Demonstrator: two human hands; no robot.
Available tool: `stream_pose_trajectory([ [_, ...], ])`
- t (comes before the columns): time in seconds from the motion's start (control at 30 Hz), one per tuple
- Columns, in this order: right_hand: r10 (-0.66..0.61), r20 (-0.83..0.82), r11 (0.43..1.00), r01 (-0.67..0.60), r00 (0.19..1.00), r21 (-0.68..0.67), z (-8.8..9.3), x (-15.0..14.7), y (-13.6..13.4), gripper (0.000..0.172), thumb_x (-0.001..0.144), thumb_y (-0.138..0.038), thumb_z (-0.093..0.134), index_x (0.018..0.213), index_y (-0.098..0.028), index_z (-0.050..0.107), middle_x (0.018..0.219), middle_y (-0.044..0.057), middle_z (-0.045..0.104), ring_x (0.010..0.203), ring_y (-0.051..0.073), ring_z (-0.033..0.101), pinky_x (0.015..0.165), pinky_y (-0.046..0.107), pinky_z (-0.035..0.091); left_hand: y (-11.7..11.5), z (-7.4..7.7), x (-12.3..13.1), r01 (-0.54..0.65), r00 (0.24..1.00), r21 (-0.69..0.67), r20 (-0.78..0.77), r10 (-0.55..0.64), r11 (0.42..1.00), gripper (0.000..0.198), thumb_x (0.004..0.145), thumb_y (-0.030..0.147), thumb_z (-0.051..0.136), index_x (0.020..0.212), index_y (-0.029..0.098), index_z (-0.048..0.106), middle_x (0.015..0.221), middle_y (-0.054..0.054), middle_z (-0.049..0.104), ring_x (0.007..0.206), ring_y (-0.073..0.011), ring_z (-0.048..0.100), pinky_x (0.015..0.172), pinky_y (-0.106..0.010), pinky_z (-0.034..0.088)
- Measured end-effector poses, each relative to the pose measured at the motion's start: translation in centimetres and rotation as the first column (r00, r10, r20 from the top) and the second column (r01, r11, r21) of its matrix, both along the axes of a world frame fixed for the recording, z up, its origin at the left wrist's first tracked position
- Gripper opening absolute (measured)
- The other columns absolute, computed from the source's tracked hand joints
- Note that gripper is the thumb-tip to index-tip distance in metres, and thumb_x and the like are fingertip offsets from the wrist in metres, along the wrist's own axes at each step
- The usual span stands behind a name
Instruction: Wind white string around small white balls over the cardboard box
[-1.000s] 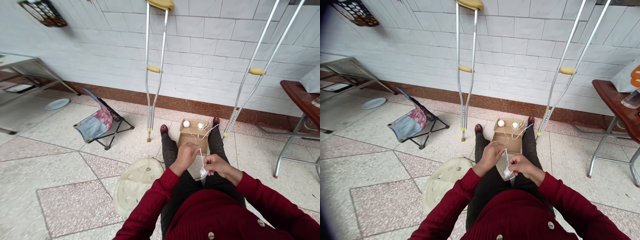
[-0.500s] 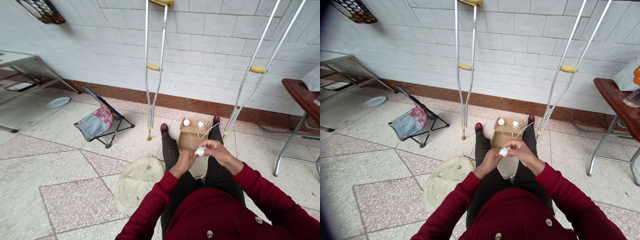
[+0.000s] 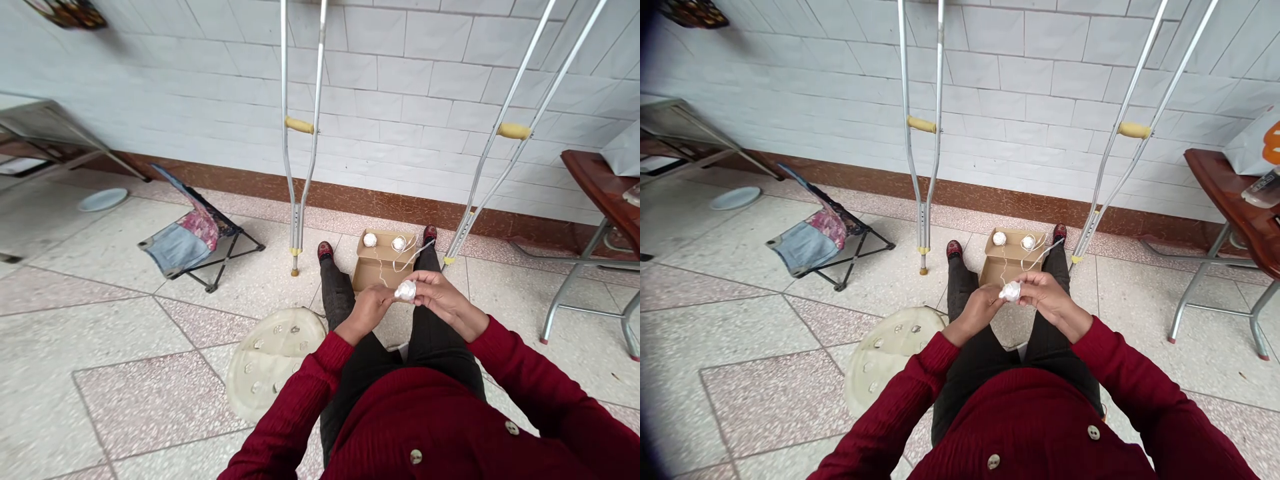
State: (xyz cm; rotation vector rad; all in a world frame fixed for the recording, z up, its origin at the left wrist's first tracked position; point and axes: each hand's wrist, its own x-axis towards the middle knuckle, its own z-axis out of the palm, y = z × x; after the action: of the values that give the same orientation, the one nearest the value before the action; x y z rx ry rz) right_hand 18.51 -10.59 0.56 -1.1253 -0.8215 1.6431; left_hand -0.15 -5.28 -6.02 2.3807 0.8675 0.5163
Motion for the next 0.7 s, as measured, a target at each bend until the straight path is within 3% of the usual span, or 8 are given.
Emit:
stream_pose_trajectory([
  [0.13, 0.203, 0.017, 0.975, -0.200, 0.979, -0.096, -1.5, -0.5, -2.2, 0.024, 0.061, -0.027, 0.078, 0.079, -0.014, 0.068, 0.062, 0.000, 0.066, 0.048, 0.008, 0.056, 0.045, 0.018, 0.041, 1.2, 0.1, -0.2, 0.044, 0.998, 0.061, -0.036, -0.041, 0.997, 0.021, 0.095, 0.025, 0.049, 0.098, 0.021, 0.069, 0.091, -0.003, 0.072, 0.089, -0.0158, 0.063, 0.103, -0.037, 0.034],
  [0.27, 0.264, 0.121, 0.948, -0.235, 0.957, -0.215, -5.8, -0.4, -3.3, 0.020, 0.059, -0.022, 0.073, 0.075, -0.015, 0.064, 0.053, -0.001, 0.064, 0.044, 0.009, 0.055, 0.042, 0.018, 0.041, 2.0, 1.4, -0.3, 0.083, 0.989, 0.156, -0.137, -0.062, 0.984, 0.023, 0.096, 0.026, 0.047, 0.094, 0.021, 0.069, 0.091, -0.003, 0.071, 0.092, -0.0166, 0.062, 0.105, -0.038, 0.031],
  [0.37, 0.115, 0.233, 0.967, -0.055, 0.966, -0.249, -8.9, -0.2, -1.6, 0.016, 0.054, -0.019, 0.070, 0.067, -0.016, 0.060, 0.047, -0.003, 0.060, 0.039, 0.009, 0.053, 0.039, 0.019, 0.040, 1.0, 2.2, 0.5, 0.122, 0.975, 0.247, -0.212, -0.069, 0.961, 0.024, 0.095, 0.024, 0.047, 0.085, 0.019, 0.069, 0.083, -0.006, 0.069, 0.088, -0.0187, 0.061, 0.102, -0.039, 0.034],
  [0.5, -0.292, 0.291, 0.946, 0.320, 0.911, -0.052, -10.0, -0.3, 2.4, 0.013, 0.054, -0.022, 0.066, 0.064, -0.017, 0.058, 0.048, -0.004, 0.059, 0.040, 0.009, 0.051, 0.040, 0.020, 0.040, -1.2, 1.9, 1.4, 0.076, 0.961, 0.271, -0.277, 0.002, 0.959, 0.025, 0.093, 0.020, 0.046, 0.080, 0.014, 0.067, 0.074, -0.010, 0.067, 0.076, -0.0209, 0.061, 0.091, -0.038, 0.041],
  [0.57, -0.359, 0.257, 0.931, 0.364, 0.897, 0.029, -9.5, -0.6, 3.6, 0.015, 0.056, -0.024, 0.065, 0.068, -0.017, 0.060, 0.053, -0.002, 0.061, 0.043, 0.010, 0.052, 0.042, 0.021, 0.040, -2.0, 1.7, 1.3, -0.005, 0.972, 0.190, -0.229, 0.050, 0.982, 0.027, 0.093, 0.019, 0.045, 0.077, 0.014, 0.067, 0.073, -0.009, 0.067, 0.074, -0.0203, 0.061, 0.082, -0.034, 0.043],
  [0.7, -0.385, 0.287, 0.922, 0.350, 0.877, 0.166, -8.5, -1.5, 3.8, 0.017, 0.062, -0.026, 0.062, 0.076, -0.018, 0.060, 0.055, -0.002, 0.060, 0.047, 0.011, 0.052, 0.045, 0.023, 0.040, -2.4, 2.5, 0.7, -0.111, 0.993, -0.136, 0.012, 0.114, 0.984, 0.035, 0.096, 0.028, 0.042, 0.073, 0.016, 0.066, 0.068, -0.001, 0.065, 0.067, -0.0144, 0.059, 0.067, -0.024, 0.042],
])
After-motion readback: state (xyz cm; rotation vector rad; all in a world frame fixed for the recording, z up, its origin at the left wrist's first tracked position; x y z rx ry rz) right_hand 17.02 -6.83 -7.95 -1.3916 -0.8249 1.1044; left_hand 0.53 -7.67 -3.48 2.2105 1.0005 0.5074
